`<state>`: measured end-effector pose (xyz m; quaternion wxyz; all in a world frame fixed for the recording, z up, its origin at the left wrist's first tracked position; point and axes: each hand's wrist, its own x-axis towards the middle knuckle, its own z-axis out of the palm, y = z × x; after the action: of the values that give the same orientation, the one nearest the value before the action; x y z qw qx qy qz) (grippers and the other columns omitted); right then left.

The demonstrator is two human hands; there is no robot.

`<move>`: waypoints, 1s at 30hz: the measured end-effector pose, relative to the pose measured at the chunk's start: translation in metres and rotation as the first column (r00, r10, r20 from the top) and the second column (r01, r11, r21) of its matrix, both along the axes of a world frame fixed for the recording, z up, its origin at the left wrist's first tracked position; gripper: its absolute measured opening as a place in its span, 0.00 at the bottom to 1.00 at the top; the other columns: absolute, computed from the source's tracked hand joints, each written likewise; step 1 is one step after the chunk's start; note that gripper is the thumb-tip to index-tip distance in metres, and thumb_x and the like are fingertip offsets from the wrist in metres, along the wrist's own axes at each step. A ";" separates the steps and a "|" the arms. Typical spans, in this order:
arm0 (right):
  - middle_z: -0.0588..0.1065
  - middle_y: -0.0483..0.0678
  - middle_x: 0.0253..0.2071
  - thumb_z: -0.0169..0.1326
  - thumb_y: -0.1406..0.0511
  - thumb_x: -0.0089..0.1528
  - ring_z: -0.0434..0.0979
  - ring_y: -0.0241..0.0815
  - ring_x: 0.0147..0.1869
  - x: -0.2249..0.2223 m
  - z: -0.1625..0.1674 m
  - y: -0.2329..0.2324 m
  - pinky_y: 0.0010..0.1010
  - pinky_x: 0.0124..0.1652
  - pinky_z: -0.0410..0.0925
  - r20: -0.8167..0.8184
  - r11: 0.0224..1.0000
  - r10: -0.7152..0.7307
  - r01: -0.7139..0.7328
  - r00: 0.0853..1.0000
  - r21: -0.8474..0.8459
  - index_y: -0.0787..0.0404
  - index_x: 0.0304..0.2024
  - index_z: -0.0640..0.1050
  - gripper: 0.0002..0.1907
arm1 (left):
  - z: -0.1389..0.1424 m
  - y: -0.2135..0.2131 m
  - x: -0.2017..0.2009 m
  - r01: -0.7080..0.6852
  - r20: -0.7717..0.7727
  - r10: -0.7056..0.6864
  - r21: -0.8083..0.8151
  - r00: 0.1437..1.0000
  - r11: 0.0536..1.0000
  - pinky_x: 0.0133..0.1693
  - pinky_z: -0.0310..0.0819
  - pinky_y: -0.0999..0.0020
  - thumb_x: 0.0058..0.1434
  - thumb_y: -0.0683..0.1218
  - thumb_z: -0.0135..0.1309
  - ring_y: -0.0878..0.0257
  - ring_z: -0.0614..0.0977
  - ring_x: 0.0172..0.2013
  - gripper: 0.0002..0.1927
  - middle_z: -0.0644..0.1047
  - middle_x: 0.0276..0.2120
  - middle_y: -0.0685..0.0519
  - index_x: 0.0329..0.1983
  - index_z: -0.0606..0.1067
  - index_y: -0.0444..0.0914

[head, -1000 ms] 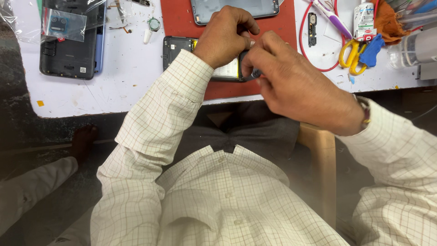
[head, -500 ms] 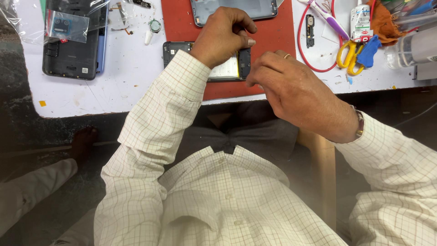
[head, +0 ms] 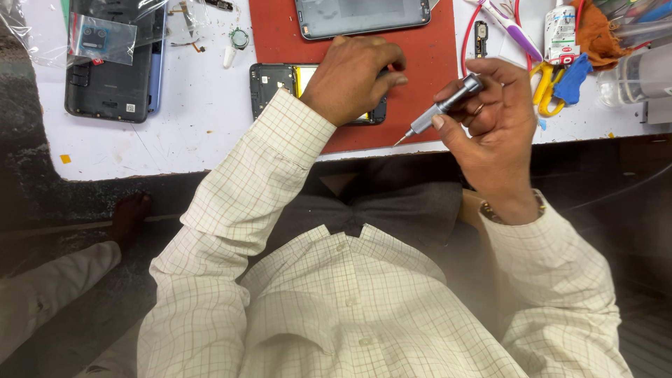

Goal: The person repairs a smartphone at a workbench. They remove the back cover, unscrew internal screws with a screwdriver, pry at the battery and internal components, handle small parts, and near the end use a plastic spoon-like tool to work around the battery of the opened phone.

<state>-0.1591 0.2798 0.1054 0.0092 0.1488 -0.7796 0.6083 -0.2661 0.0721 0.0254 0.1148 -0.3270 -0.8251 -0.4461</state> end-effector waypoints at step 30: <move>0.68 0.49 0.52 0.55 0.84 0.75 0.71 0.34 0.49 -0.064 -0.035 0.044 0.23 0.51 0.70 -0.341 0.967 -0.175 0.226 0.924 0.116 0.65 0.64 0.64 0.21 | 0.019 -0.138 0.022 -0.432 -0.387 0.425 0.073 0.818 0.899 0.53 0.79 0.56 0.67 0.36 0.63 0.54 0.83 0.43 0.04 0.82 0.38 0.49 0.44 0.80 0.35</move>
<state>-0.2233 0.3240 0.0700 0.1896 0.1676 -0.8225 0.5093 -0.2446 -0.0661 0.0444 0.3726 -0.2171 -0.8411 -0.3264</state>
